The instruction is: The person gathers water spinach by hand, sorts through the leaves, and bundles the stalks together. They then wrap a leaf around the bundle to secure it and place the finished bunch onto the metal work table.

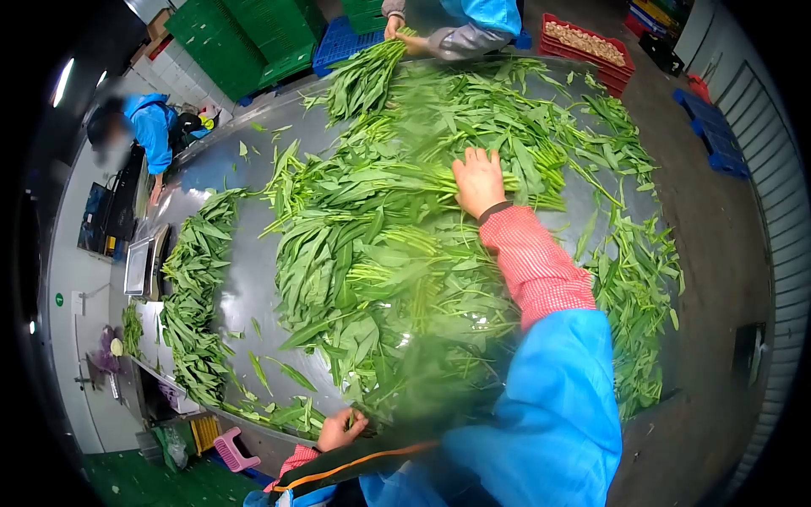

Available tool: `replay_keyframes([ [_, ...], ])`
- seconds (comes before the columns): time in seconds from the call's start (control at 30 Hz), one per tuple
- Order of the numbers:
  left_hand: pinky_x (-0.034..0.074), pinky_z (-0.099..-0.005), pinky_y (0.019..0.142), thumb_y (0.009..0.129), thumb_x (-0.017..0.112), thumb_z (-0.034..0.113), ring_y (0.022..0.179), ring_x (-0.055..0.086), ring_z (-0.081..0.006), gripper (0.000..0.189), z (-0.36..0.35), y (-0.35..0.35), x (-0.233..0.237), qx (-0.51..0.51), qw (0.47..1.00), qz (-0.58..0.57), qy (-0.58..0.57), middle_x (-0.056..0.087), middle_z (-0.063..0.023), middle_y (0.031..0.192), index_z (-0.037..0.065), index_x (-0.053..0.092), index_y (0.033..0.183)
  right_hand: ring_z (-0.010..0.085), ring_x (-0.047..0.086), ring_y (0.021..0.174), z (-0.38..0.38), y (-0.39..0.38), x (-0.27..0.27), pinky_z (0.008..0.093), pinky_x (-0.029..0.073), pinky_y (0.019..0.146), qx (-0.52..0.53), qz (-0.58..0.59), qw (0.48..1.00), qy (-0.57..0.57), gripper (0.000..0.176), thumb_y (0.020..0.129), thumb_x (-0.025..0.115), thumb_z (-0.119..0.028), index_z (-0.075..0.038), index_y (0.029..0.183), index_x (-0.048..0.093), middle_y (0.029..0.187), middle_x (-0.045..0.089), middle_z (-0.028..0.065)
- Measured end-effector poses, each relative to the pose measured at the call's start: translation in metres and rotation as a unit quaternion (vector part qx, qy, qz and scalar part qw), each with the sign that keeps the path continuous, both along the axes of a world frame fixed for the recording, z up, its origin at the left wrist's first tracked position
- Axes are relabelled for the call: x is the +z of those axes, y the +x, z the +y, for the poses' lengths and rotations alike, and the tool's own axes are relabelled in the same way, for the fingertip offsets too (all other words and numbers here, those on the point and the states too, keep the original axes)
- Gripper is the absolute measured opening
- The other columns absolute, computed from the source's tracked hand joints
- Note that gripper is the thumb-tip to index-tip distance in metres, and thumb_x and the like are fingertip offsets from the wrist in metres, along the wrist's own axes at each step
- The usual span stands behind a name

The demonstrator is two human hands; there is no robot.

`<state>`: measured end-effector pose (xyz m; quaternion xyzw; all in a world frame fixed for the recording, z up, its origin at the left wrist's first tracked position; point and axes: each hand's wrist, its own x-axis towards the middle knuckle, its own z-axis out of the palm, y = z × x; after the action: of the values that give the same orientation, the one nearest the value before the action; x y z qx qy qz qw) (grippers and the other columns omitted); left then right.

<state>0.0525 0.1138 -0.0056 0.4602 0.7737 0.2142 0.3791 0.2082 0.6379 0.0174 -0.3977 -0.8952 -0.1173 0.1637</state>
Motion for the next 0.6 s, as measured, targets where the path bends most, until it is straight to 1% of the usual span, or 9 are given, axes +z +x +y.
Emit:
replay_keyframes([
  [0.07,0.047,-0.0325,0.062,0.084,0.070,0.024,0.061,0.058,-0.0215,0.020,-0.002,0.002,-0.002,0.001,1.000,-0.004,0.002,0.061,-0.0127,0.071,0.005,0.063,0.087,0.0273,0.055,0.093,-0.007,-0.004,0.030,0.0437,0.041,0.089,0.039,0.020,0.999,0.031,0.038,0.058,0.080,-0.021,-0.010,0.087,0.059,0.096,0.057,0.0116],
  [0.13,0.048,-0.0330,0.062,0.085,0.070,0.025,0.062,0.059,-0.0221,0.021,-0.002,0.003,-0.003,0.011,1.000,-0.007,-0.016,0.061,-0.0129,0.072,0.005,0.063,0.087,0.0287,0.061,0.076,-0.017,-0.012,0.057,0.0402,0.048,0.073,0.038,0.016,0.999,0.036,0.038,0.057,0.079,-0.020,-0.009,0.086,0.057,0.079,0.061,0.0106],
  [0.2,0.049,-0.0346,0.064,0.085,0.069,0.026,0.065,0.061,-0.0255,0.022,-0.004,-0.001,-0.010,-0.004,1.000,0.000,-0.016,0.063,-0.0141,0.076,0.006,0.062,0.090,0.0306,0.064,0.077,-0.018,-0.017,0.072,0.0428,0.050,0.069,0.028,0.007,0.995,-0.093,0.039,0.061,0.078,-0.027,-0.006,0.088,0.058,0.077,0.064,0.0137],
  [0.3,0.050,-0.0378,0.066,0.086,0.067,0.028,0.070,0.063,-0.0302,0.023,-0.003,-0.003,-0.012,-0.009,1.000,-0.007,-0.008,0.064,-0.0156,0.081,0.007,0.062,0.091,0.0337,0.065,0.085,-0.011,-0.016,0.096,0.0425,0.052,0.072,-0.023,0.006,0.959,-0.282,0.052,0.072,0.071,-0.046,-0.003,0.100,0.062,0.091,0.069,0.0147],
  [0.4,0.052,-0.0421,0.069,0.087,0.064,0.033,0.077,0.064,-0.0358,0.025,-0.005,-0.006,-0.011,-0.013,1.000,-0.016,-0.018,0.064,-0.0169,0.088,0.009,0.062,0.093,0.0204,0.064,0.058,0.021,0.003,0.052,0.0341,0.052,0.060,-0.054,0.083,0.843,-0.528,0.058,0.074,0.075,-0.045,0.003,0.104,0.060,0.077,0.067,0.0124],
  [0.43,0.052,-0.0417,0.069,0.087,0.064,0.032,0.077,0.064,-0.0357,0.024,-0.007,-0.008,-0.014,-0.013,1.000,-0.021,-0.007,0.064,-0.0168,0.087,0.009,0.062,0.093,0.0140,0.059,0.049,0.019,0.007,0.049,0.0294,0.049,0.054,-0.069,0.089,0.838,-0.535,0.058,0.074,0.077,-0.042,0.006,0.102,0.059,0.072,0.065,0.0108],
  [0.5,0.051,-0.0411,0.070,0.087,0.064,0.031,0.078,0.063,-0.0355,0.023,-0.007,-0.009,-0.017,-0.011,0.999,-0.029,-0.010,0.064,-0.0165,0.087,0.009,0.062,0.093,0.0153,0.061,0.054,0.028,0.013,0.043,0.0314,0.050,0.056,-0.069,0.044,0.874,-0.478,0.055,0.073,0.078,-0.042,0.001,0.103,0.061,0.075,0.067,0.0095],
  [0.57,0.051,-0.0406,0.071,0.087,0.064,0.031,0.079,0.063,-0.0351,0.022,-0.006,-0.010,-0.014,-0.011,0.998,-0.038,-0.041,0.063,-0.0163,0.087,0.009,0.062,0.092,0.0159,0.063,0.060,0.024,0.015,0.070,0.0320,0.050,0.057,-0.068,0.044,0.901,-0.426,0.048,0.073,0.078,-0.041,-0.003,0.101,0.066,0.078,0.068,0.0076],
  [0.6,0.050,-0.0391,0.069,0.086,0.065,0.029,0.076,0.063,-0.0335,0.022,-0.008,-0.010,-0.018,-0.011,0.999,-0.034,-0.027,0.064,-0.0158,0.084,0.008,0.062,0.092,0.0119,0.061,0.061,0.028,0.016,0.079,0.0277,0.047,0.053,-0.037,0.082,0.907,-0.411,0.042,0.075,0.077,-0.035,-0.003,0.101,0.067,0.075,0.066,0.0059],
])
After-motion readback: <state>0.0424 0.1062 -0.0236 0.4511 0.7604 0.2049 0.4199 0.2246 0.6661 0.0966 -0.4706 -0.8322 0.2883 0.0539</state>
